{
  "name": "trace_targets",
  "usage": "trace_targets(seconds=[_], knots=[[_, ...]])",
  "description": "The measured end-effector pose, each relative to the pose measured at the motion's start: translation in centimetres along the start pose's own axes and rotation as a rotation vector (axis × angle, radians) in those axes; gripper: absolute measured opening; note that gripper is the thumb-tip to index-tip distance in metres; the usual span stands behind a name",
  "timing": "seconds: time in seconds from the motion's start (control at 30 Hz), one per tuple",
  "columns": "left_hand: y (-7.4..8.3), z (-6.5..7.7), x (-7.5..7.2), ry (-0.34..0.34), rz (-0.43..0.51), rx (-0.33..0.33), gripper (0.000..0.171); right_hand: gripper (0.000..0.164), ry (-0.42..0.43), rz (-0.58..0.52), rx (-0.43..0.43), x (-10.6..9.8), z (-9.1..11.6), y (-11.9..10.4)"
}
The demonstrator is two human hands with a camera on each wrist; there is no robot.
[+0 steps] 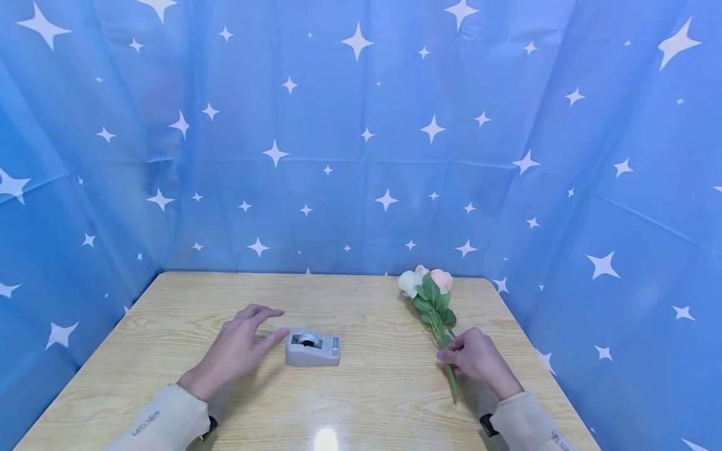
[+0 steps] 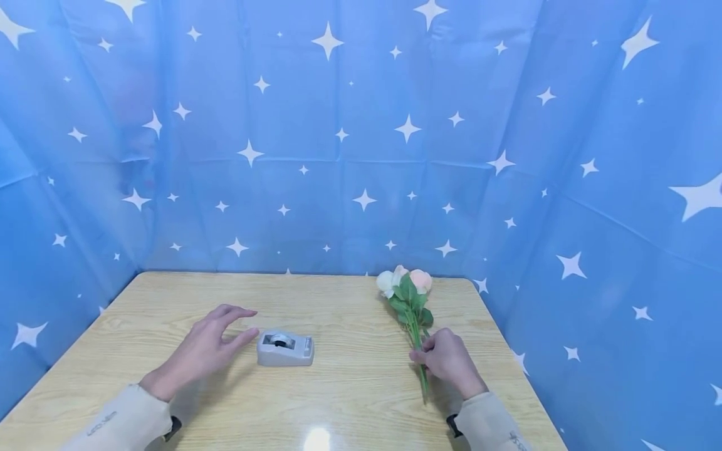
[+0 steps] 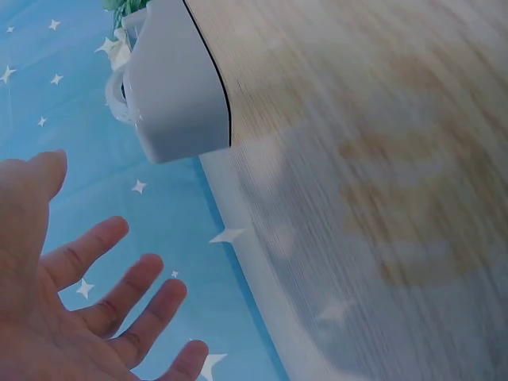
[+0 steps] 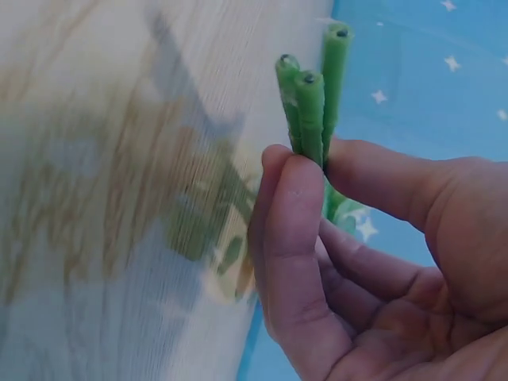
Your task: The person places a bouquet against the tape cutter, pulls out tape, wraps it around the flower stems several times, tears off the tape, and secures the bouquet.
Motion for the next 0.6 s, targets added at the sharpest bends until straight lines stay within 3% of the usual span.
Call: trace_targets(seconds=[0.13, 0.43, 0.6], knots=[[-0.5, 0.3, -0.3, -0.028, -0.026, -0.009, 0.054, 0.022, -0.01, 0.021, 0.001, 0.3, -0.2, 0.1], [-1.6, 1.1, -0.3, -0.075, -0.079, -0.035, 0.067, 0.019, -0.046, 0.039, -0.001, 0.6, -0.1, 0.0], [-1.8, 1.4, -0.3, -0.089, -0.089, -0.046, 0.071, 0.027, -0.039, 0.036, -0.039, -0.1, 0.0, -0.3]])
Point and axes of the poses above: each hand's wrist, its own z-axis away from the middle knuckle, its own x-axis out of the palm, y = z × x, the point moved 5 cm from there along -z, towards the middle knuckle, and after that the axes turned 12 degrees about x, right-handed, at the moved point
